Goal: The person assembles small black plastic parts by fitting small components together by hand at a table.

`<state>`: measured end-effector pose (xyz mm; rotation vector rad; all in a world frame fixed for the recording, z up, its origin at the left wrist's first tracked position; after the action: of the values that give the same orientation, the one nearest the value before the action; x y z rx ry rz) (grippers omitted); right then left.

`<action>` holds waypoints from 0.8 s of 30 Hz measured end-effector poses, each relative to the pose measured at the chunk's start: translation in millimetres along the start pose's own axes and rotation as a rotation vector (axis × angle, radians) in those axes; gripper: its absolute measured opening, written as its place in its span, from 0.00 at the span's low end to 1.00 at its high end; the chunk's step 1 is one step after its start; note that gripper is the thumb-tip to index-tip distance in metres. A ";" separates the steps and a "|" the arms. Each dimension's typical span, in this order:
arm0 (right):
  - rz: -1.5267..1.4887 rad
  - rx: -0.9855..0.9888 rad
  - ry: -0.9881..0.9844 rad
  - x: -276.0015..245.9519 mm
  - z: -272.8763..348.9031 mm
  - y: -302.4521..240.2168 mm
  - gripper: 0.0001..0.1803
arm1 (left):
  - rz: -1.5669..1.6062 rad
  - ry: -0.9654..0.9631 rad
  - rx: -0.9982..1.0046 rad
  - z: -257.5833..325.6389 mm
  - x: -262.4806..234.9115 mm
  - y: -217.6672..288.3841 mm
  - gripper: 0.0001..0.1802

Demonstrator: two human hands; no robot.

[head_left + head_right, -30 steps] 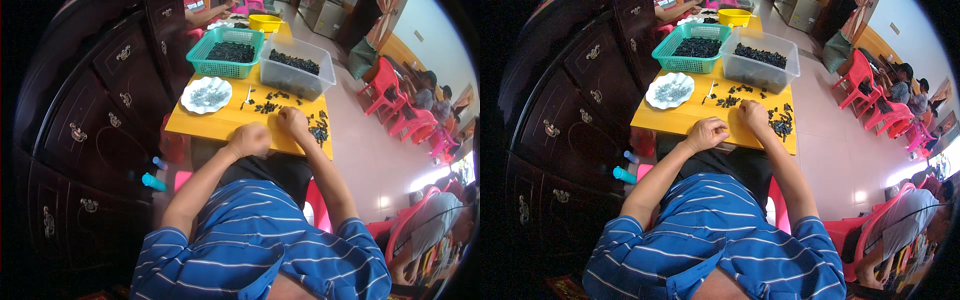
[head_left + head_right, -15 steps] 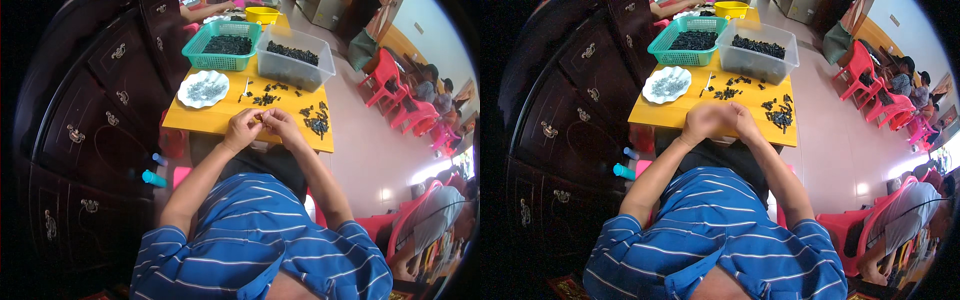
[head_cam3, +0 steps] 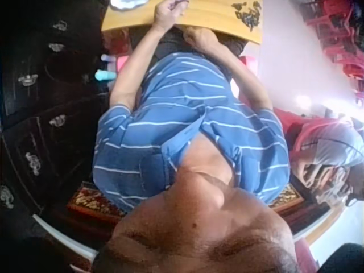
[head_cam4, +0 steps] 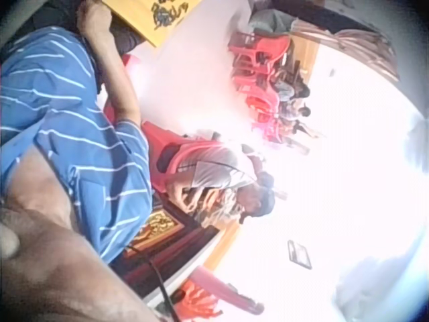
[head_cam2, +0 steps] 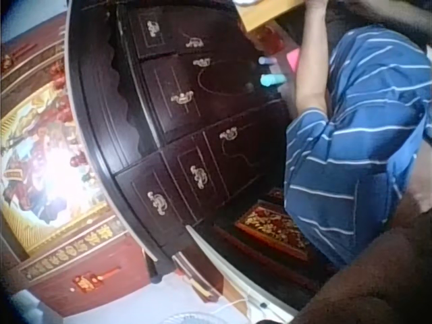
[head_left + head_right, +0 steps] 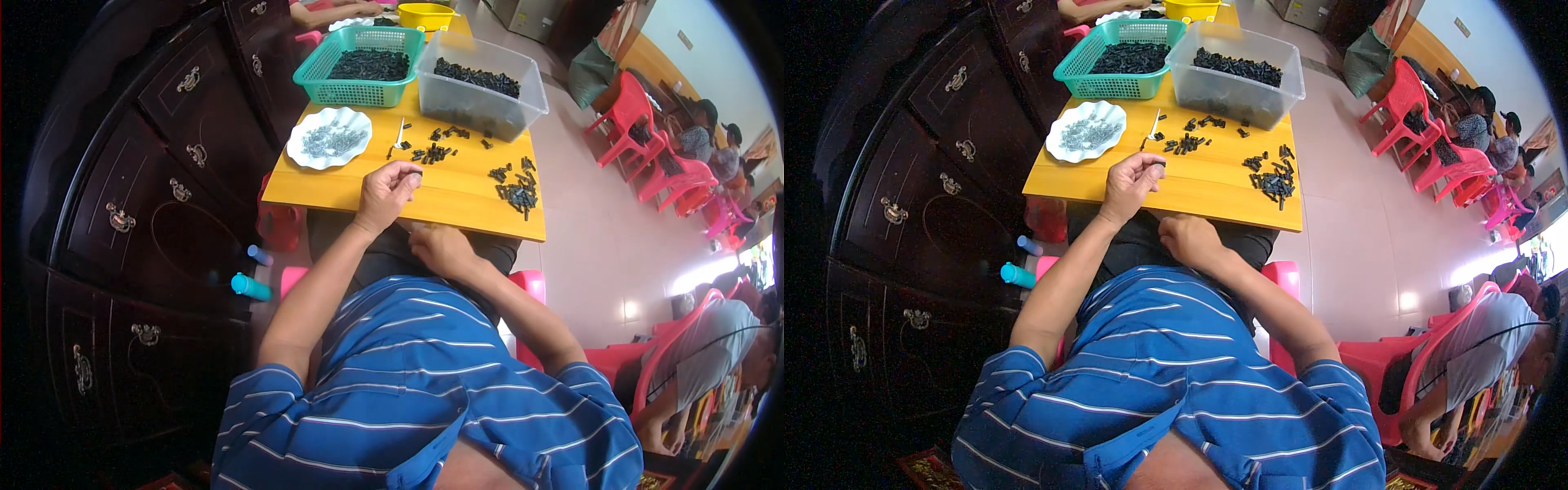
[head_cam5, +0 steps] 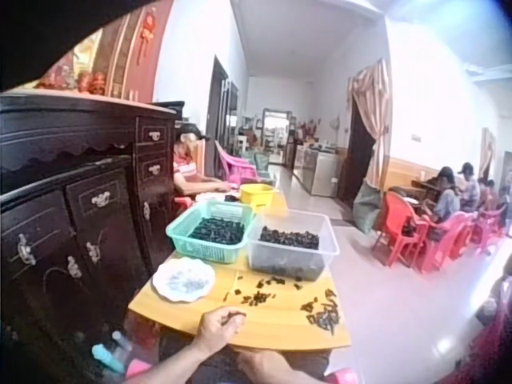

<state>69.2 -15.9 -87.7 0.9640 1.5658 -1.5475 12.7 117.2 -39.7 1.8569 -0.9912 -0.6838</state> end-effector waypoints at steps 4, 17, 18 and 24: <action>0.273 0.116 -0.049 35.3 -18.2 9.7 0.12 | -0.039 -0.032 -0.003 -0.6 0.7 0.7 0.09; 0.314 0.164 -0.351 71.9 -23.0 37.2 0.11 | -0.065 0.013 -0.011 -0.7 3.9 -2.7 0.06; 0.314 0.164 -0.344 74.0 -23.9 39.7 0.11 | -0.065 0.011 -0.019 -0.3 3.9 -4.2 0.07; 0.377 0.204 -0.278 71.6 -21.2 37.1 0.10 | -0.085 0.005 -0.037 2.3 5.1 -6.7 0.06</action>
<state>69.5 6.7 -167.9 1.0346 0.9845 -1.5104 15.9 113.8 -47.1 1.8761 -0.8951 -0.7434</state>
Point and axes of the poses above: each hand's wrist, its own z-axis away from the middle knuckle, its own x-axis out of the palm, y = z × x, the point moved 7 cm from there along -z, towards the middle knuckle, and after that the axes turned 10 degrees about -y, right-handed, at the moved point
